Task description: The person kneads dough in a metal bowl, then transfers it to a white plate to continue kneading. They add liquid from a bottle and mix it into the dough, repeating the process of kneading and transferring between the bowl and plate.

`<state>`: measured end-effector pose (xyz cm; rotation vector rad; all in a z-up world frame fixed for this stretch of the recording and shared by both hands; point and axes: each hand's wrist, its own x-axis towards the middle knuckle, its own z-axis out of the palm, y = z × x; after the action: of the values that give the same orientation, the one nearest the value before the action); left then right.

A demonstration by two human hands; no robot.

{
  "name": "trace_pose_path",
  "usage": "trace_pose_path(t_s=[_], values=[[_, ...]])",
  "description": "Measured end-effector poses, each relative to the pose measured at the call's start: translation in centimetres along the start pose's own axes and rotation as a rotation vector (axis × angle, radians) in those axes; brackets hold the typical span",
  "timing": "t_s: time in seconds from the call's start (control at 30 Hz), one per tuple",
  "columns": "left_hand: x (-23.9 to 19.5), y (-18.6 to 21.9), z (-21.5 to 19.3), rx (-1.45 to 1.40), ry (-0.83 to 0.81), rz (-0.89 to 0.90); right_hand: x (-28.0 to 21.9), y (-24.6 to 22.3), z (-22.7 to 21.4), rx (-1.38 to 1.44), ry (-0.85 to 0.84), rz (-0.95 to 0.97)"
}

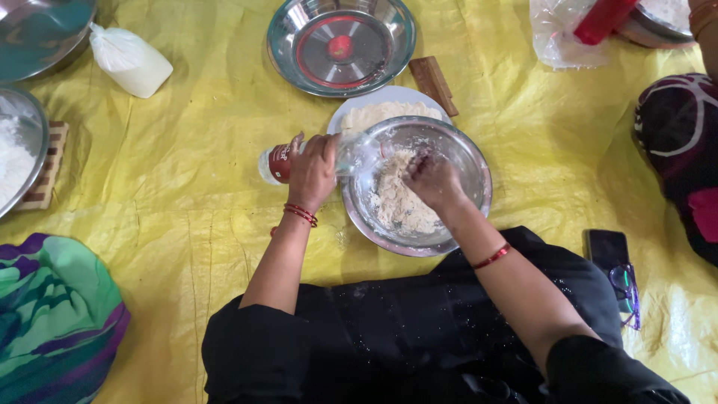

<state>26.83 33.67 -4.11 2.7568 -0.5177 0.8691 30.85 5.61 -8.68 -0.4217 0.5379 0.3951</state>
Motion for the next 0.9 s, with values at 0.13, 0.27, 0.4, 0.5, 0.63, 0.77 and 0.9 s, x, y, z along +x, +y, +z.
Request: trace_pose_path(t_s=[0.13,0.27,0.4,0.5,0.63,0.77,0.9], values=[[1.1,1.2,-1.0,0.093,-0.039,0.093,2.4,1.3,-0.1,0.076,0.065,0.067],[1.3,1.7,-1.4,0.179,-0.086,0.126,3.6,1.8,-0.1,0.148,0.047,0.061],[1.1,1.9,-1.2,0.214,-0.13,0.143,3.6,1.6,-0.5,0.116,0.062,0.045],[1.4,1.7,-1.1,0.254,-0.116,0.158,3.7,1.6,-0.5,0.096,0.107,0.04],[1.6,1.2,-1.1,0.289,-0.161,0.158,3.7,2.1,-0.8,0.177,0.104,0.069],[2.0,1.0,-1.2,0.344,-0.19,0.191,3.8,2.1,-1.0,0.175,0.107,0.075],[2.3,0.8,-1.7,0.328,-0.176,0.189,4.1,2.2,-1.0,0.136,0.112,0.068]])
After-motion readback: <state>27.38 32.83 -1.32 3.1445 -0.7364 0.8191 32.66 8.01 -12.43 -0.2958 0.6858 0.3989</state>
